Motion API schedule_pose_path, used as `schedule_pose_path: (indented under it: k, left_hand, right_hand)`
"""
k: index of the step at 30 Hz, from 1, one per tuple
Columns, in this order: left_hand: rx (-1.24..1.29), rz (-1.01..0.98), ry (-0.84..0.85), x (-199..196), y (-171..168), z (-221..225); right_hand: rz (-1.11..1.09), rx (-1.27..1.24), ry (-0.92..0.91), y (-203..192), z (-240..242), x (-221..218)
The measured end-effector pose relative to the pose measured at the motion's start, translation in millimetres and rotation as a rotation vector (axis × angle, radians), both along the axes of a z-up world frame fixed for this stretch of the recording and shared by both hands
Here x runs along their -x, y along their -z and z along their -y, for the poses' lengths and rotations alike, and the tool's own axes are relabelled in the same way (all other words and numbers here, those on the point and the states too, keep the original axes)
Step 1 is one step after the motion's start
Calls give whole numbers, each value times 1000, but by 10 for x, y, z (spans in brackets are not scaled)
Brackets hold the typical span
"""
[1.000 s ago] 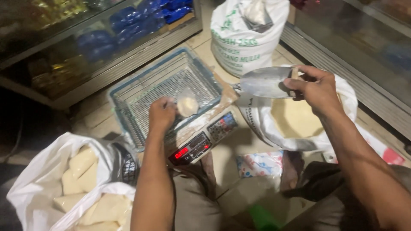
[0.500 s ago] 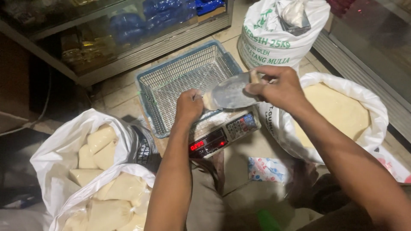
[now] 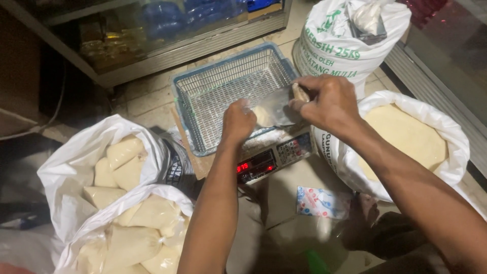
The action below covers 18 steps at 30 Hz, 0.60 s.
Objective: The person scoops a soft white food from a large sack onto a digital scale, trims it to a target weight using a metal scraper, places it into a plastic bag, and ties the bag. The process is repeated for multiple portions.
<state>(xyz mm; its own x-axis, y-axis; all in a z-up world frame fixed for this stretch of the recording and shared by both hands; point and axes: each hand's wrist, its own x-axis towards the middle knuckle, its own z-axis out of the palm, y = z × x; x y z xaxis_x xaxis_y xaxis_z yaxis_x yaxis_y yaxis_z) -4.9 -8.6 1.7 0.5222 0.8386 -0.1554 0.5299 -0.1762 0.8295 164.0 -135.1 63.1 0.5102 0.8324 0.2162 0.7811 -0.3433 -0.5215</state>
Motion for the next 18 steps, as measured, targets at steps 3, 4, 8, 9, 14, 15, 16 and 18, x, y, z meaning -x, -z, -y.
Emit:
schedule_pose_path:
  k: [3,4,8,9,14,15,16,18]
  left_hand:
    - [70,21,25,60,-372,194]
    - [84,1,44,94,-499,237]
    - [88,14,72,-79,29,-51]
    - [86,17,70,-79,44,-68]
    - [111,79,76,-21,-150,27]
    - [109,80,78,-32,-133,20]
    - [100,69,84,-44,-117,14]
    - [90,58,91,-42,-231,54]
  right_hand:
    - [-42,-23,42,13,-30,-11]
    - [-98,-10,81,-22,-31,11]
    - [-424,-15,239,41,-42,-18]
    - [-422,-17,236,77,-31,-48]
    - [-778,-196,310,211,45,-80]
    - [-778,-198,311,208,52,-65]
    - [-788,-207,308,206,59,-53]
    - [-799,-219,306,189,61,-35]
